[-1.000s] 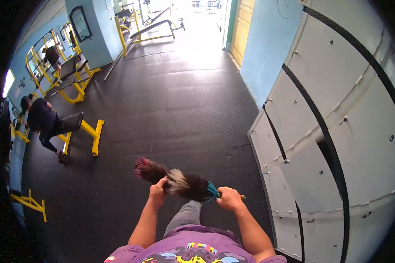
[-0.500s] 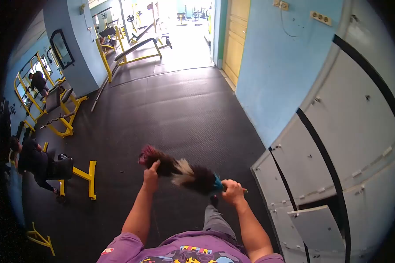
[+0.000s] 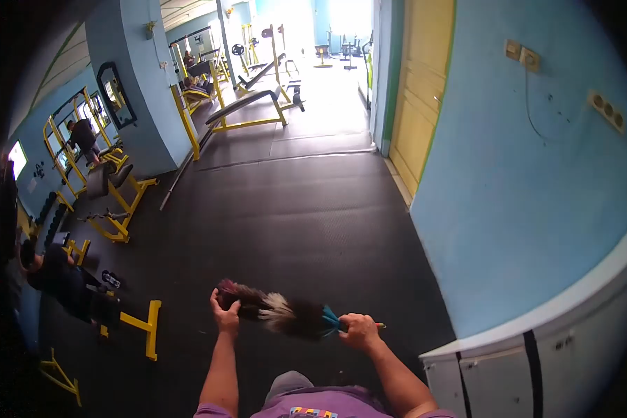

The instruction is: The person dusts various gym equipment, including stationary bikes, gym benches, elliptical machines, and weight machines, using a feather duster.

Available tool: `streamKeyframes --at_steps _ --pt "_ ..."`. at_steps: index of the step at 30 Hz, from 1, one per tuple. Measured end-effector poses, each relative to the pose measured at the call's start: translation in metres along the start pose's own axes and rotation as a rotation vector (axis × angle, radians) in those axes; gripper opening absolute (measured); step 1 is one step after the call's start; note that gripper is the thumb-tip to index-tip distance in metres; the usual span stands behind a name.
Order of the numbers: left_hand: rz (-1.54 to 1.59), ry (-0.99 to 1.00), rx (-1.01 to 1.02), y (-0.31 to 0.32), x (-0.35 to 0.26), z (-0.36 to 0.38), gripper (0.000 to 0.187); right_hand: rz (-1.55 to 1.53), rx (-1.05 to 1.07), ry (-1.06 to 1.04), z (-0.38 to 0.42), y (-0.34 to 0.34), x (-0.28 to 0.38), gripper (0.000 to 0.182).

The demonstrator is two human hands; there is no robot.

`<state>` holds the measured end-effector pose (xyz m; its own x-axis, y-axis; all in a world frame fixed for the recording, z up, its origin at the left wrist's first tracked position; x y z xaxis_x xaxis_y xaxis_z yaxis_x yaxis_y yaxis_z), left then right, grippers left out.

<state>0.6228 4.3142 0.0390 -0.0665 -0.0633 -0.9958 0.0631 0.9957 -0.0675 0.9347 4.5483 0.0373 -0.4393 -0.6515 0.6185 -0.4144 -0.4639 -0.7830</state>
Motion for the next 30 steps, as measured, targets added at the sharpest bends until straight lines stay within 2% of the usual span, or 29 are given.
streamKeyframes --at_steps 2,4,6,7,8,10,11,14,18,19,23,28,30 --pt "-0.233 -0.02 0.253 0.039 0.006 -0.045 0.045 0.02 0.003 -0.015 -0.058 -0.009 -0.008 0.024" --pt "-0.264 -0.058 0.255 0.08 0.005 -0.074 0.038 0.06 -0.016 -0.048 -0.111 -0.011 -0.025 0.022" --pt "-0.626 0.13 0.209 0.118 0.021 -0.112 0.04 0.079 -0.012 -0.022 -0.16 -0.01 -0.047 0.022" --pt "-0.621 0.258 0.162 0.143 0.033 -0.129 0.041 0.095 -0.018 0.0 -0.184 -0.009 -0.059 0.022" --pt "-0.618 0.257 0.17 0.161 0.047 -0.146 0.041 0.099 -0.02 0.008 -0.206 -0.006 -0.072 0.022" --pt "-0.716 0.479 0.3 0.222 0.043 -0.181 0.039 0.089 -0.055 0.067 -0.255 -0.004 -0.101 0.021" --pt "-0.668 0.289 0.45 0.251 0.046 -0.203 0.039 0.118 -0.065 0.111 -0.279 -0.008 -0.113 0.021" --pt "-0.551 0.169 0.551 0.343 0.036 -0.263 0.038 0.147 -0.016 0.23 -0.363 -0.028 -0.145 0.025" --pt "-0.554 0.284 0.585 0.465 -0.006 -0.346 0.038 0.189 -0.174 0.22 -0.483 -0.076 -0.163 0.023" --pt "-0.556 0.254 0.626 0.494 -0.012 -0.367 0.043 0.178 -0.183 0.24 -0.512 -0.082 -0.171 0.022" --pt "-0.548 0.36 0.608 0.582 0.011 -0.434 0.055 0.156 -0.32 0.186 -0.6 -0.073 -0.214 0.018" --pt "-0.648 0.129 0.629 0.683 0.052 -0.506 0.05 0.155 -0.221 0.237 -0.723 -0.047 -0.296 0.02" --pt "-0.717 0.073 0.612 0.722 0.065 -0.538 0.051 0.108 -0.095 0.321 -0.79 -0.06 -0.322 0.023"
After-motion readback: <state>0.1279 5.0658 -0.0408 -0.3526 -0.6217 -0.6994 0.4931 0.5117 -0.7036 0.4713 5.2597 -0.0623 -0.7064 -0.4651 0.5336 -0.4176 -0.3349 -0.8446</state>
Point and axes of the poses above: each hand's wrist, its own z-axis away from the middle knuckle, its own y-axis out of the palm, x = y × z, the point moved 5 cm from there along -z, towards the middle knuckle, and after that the axes turned 4 degrees about -x, right-handed, at the moved point
